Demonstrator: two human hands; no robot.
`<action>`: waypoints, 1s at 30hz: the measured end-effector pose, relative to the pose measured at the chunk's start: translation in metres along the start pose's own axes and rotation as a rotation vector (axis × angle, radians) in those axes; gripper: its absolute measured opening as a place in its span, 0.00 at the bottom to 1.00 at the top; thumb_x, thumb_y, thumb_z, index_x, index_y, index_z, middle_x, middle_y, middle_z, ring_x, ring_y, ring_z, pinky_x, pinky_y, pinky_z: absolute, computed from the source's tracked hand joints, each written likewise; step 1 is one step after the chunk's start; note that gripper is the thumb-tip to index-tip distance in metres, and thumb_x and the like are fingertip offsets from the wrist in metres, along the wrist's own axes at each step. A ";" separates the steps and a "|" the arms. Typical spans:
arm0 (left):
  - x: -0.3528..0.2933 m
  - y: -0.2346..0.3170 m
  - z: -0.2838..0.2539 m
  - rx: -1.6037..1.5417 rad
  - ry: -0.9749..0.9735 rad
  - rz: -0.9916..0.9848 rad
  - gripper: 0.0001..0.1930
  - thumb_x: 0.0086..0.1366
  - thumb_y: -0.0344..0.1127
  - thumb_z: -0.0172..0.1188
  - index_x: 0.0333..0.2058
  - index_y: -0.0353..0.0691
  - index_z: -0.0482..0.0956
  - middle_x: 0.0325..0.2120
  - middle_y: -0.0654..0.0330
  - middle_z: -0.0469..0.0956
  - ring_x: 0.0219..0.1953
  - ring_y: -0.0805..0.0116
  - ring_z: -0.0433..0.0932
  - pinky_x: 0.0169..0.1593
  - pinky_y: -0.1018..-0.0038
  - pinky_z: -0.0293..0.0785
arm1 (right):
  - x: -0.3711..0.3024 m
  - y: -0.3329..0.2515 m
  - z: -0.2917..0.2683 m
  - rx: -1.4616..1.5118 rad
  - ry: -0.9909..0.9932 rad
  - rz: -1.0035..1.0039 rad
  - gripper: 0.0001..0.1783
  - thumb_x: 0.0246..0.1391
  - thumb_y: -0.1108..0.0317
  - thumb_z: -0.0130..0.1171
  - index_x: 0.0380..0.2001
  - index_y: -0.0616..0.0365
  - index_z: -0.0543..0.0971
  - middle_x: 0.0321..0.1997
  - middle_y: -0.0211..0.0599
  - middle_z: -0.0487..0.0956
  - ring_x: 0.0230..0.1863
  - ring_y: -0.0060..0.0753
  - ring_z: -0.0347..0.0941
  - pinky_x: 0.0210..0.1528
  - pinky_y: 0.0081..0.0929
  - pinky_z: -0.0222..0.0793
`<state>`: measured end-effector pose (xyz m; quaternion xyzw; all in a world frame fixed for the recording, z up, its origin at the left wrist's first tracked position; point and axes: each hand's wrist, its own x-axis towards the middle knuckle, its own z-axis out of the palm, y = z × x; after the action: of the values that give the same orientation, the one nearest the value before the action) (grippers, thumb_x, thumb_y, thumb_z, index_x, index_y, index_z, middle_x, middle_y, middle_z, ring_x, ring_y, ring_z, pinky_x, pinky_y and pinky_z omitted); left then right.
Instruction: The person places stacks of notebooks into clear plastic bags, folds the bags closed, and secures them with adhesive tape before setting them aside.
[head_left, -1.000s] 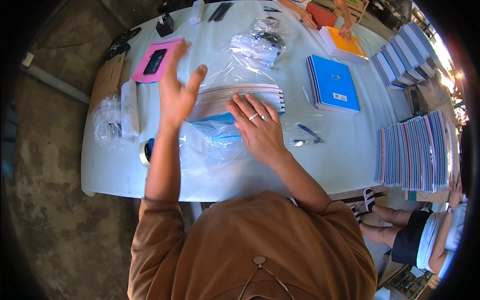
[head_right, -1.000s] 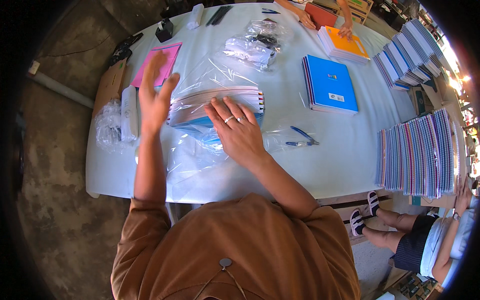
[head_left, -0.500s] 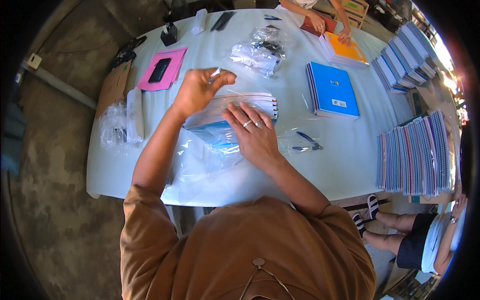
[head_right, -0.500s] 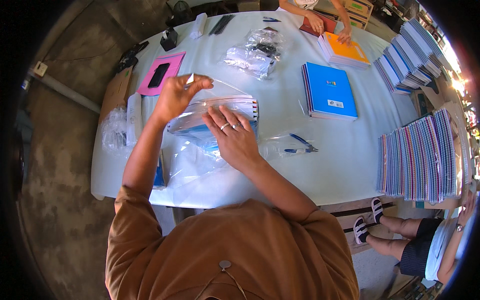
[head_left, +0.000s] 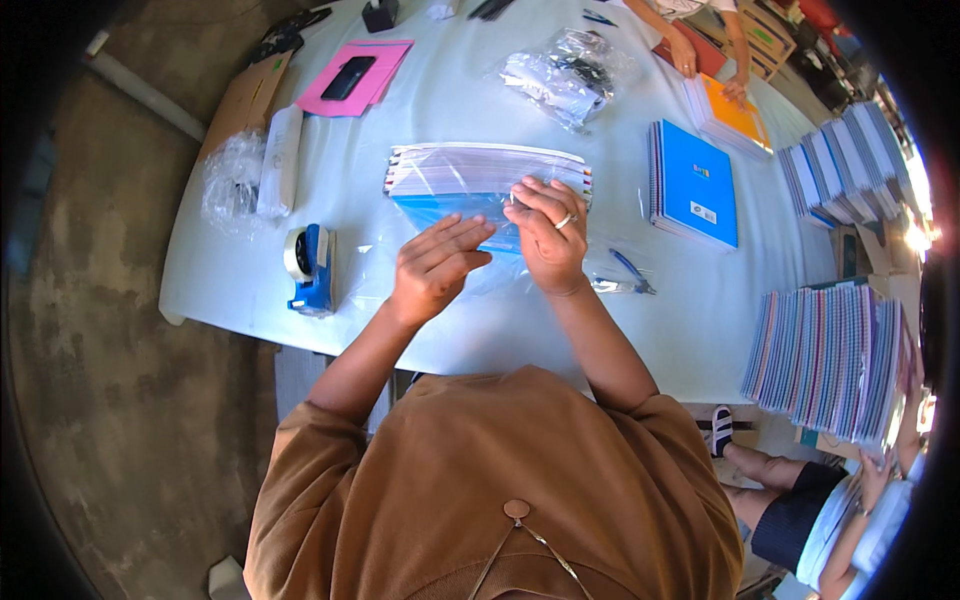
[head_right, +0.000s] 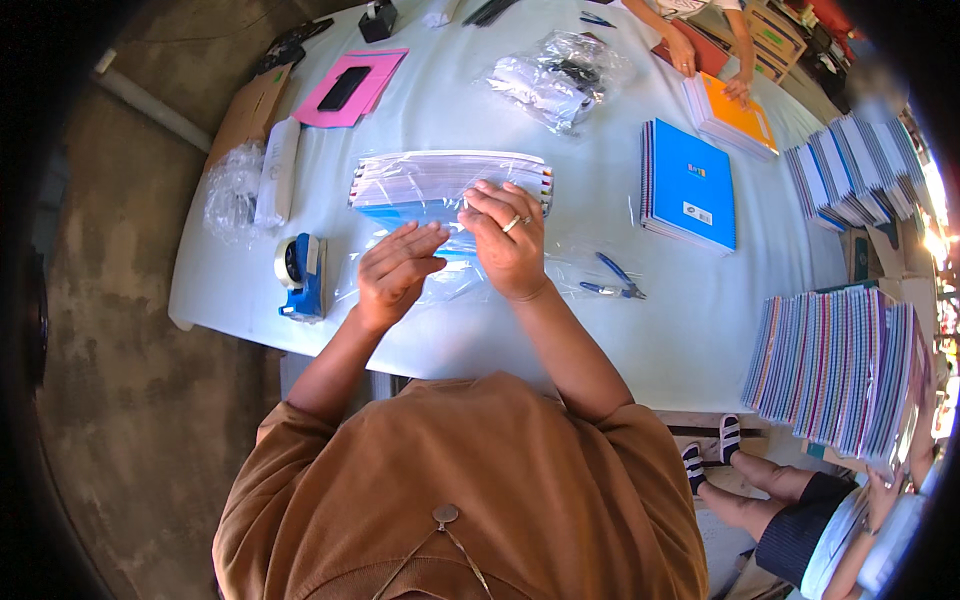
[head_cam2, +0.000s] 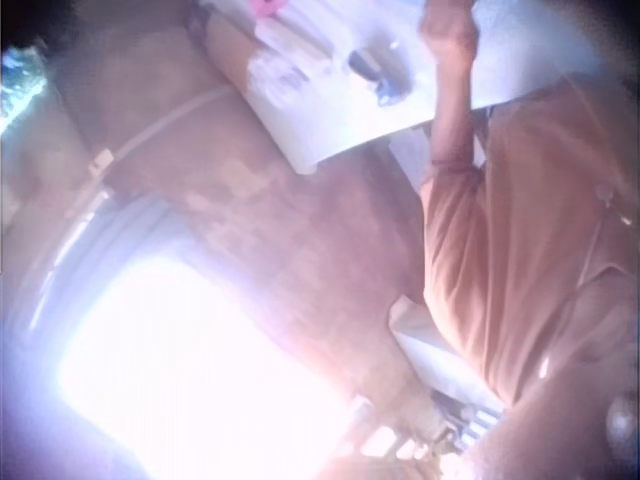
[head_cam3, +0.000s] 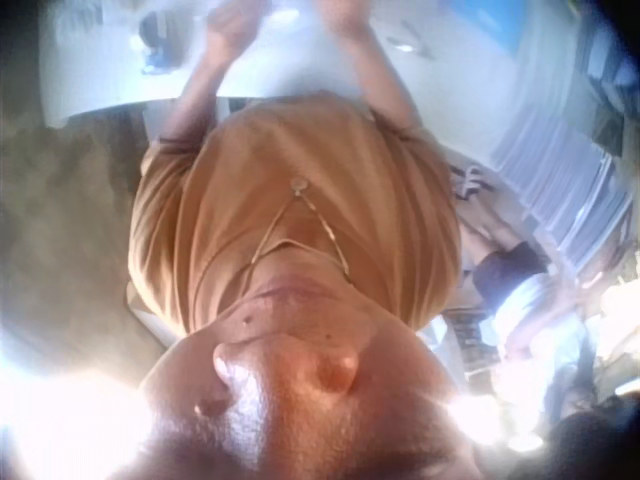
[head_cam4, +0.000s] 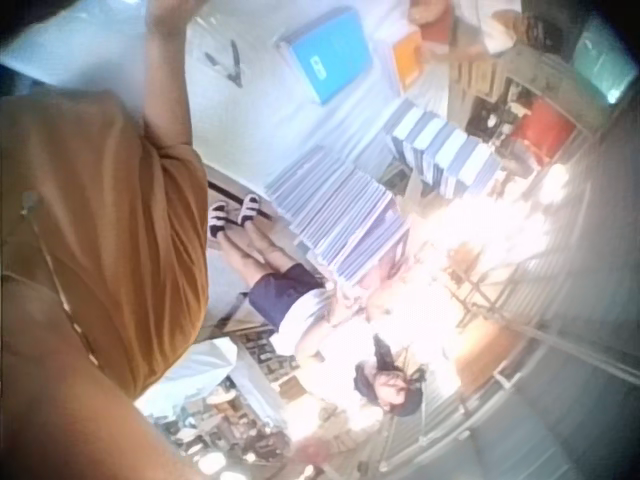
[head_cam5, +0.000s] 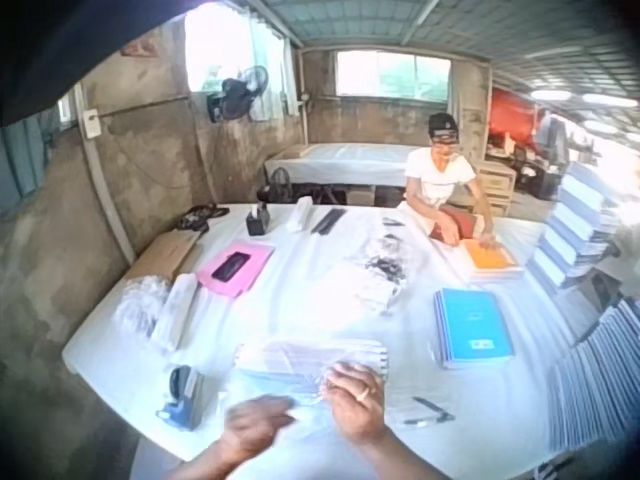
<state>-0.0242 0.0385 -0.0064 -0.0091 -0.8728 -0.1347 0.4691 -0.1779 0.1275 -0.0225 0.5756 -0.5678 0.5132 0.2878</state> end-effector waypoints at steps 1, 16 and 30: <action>-0.011 -0.006 -0.010 -0.011 0.011 0.003 0.06 0.47 0.23 0.65 0.21 0.40 0.75 0.33 0.59 0.81 0.36 0.63 0.81 0.42 0.70 0.76 | -0.001 0.002 0.001 -0.001 -0.003 -0.005 0.09 0.38 0.78 0.62 0.25 0.52 0.79 0.39 0.27 0.77 0.47 0.31 0.73 0.54 0.35 0.62; -0.167 -0.102 -0.189 -0.316 -0.198 -1.994 0.16 0.57 0.49 0.58 0.32 0.42 0.79 0.25 0.66 0.69 0.24 0.75 0.60 0.25 0.78 0.58 | -0.005 -0.001 0.004 -0.092 -0.015 -0.003 0.12 0.36 0.79 0.67 0.19 0.45 0.77 0.37 0.25 0.79 0.45 0.30 0.76 0.53 0.34 0.61; -0.093 -0.065 -0.131 -0.052 0.543 -1.395 0.19 0.62 0.48 0.56 0.30 0.35 0.80 0.16 0.58 0.75 0.16 0.80 0.66 0.21 0.81 0.61 | -0.010 0.005 0.007 -0.092 0.008 0.021 0.12 0.35 0.79 0.67 0.18 0.46 0.77 0.37 0.24 0.79 0.44 0.30 0.76 0.52 0.34 0.60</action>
<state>0.1254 -0.0460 -0.0286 0.5688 -0.5260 -0.4190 0.4736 -0.1789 0.1235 -0.0353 0.5536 -0.5959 0.4918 0.3108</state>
